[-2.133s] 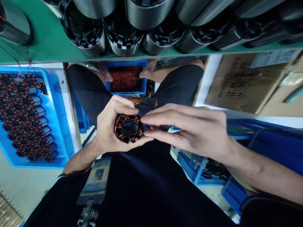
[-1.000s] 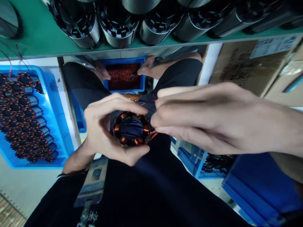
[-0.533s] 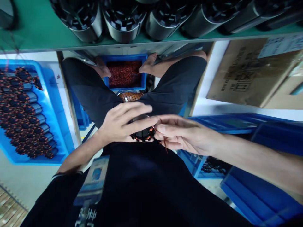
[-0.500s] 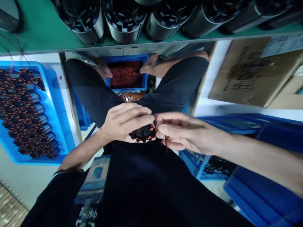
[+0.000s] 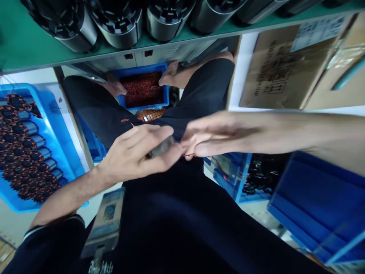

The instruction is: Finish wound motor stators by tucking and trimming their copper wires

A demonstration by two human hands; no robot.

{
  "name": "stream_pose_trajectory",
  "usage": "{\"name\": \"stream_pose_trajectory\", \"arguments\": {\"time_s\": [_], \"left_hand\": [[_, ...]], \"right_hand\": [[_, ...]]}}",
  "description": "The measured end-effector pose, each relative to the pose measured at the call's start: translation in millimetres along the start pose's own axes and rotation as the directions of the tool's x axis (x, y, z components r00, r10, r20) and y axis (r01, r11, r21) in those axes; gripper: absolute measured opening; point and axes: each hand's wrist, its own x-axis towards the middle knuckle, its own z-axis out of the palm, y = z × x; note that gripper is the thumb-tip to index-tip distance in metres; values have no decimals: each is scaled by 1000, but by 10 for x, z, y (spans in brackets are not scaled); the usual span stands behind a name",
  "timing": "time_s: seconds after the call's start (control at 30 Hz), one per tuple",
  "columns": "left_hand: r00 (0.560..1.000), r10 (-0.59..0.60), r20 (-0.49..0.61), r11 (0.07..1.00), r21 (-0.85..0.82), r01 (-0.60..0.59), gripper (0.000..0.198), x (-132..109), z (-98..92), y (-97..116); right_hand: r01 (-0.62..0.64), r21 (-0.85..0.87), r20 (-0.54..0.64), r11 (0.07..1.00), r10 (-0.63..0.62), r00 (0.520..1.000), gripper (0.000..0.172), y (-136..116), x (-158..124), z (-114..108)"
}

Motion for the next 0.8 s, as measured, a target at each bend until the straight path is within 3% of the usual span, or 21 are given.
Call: {"name": "stream_pose_trajectory", "arguments": {"time_s": [0.13, 0.2, 0.27, 0.33, 0.43, 0.5, 0.57, 0.63, 0.67, 0.7, 0.73, 0.8], "left_hand": [[986, 164, -35, 977, 141, -157, 32, 58, 30, 25], [988, 157, -2, 980, 127, -156, 26, 71, 14, 41], [996, -21, 85, 1000, -8, 22, 30, 59, -34, 38], [946, -230, 229, 940, -200, 277, 41, 4, -99, 7], [861, -373, 347, 742, -446, 501, 47, -198, -144, -90], [805, -461, 373, 493, -648, 582, 49, -388, -88, -144], [679, -602, 421, 152, -774, 614, 61, -555, 32, -148], [543, -709, 449, -65, -809, 584, 76, -641, 172, -99], [502, -748, 434, -90, -815, 572, 80, -646, 232, -64], [487, -775, 403, -57, -812, 581, 80, -630, 277, -28], [491, -791, 364, 19, -788, 615, 76, -595, 303, 6], [538, -792, 288, 237, -668, 705, 60, -490, 297, 61]], "right_hand": [[-1, 0, -12, 1000, 1, 1000, 22, 27, -73, 309], [-1, -27, 39, 1000, 2, 999, 22, 13, -139, 403], [-15, -75, 81, 997, 21, 997, 24, -13, -229, 424], [-56, -139, 35, 989, 61, 998, 23, -26, -323, 394], [-155, -244, -169, 957, 116, 979, 35, 71, -437, 276], [-225, -325, -326, 919, 114, 939, 43, 239, -515, 129], [-314, -392, -530, 865, 66, 846, 47, 463, -629, -76], [-415, -407, -724, 814, -11, 689, 48, 714, -787, -311], [-459, -392, -800, 798, -49, 598, 47, 845, -876, -429], [-495, -366, -859, 788, -82, 504, 47, 980, -965, -545], [-524, -332, -908, 784, -115, 403, 48, 1120, -1051, -656], [-563, -233, -972, 793, -179, 150, 59, 1408, -1191, -861]]}}
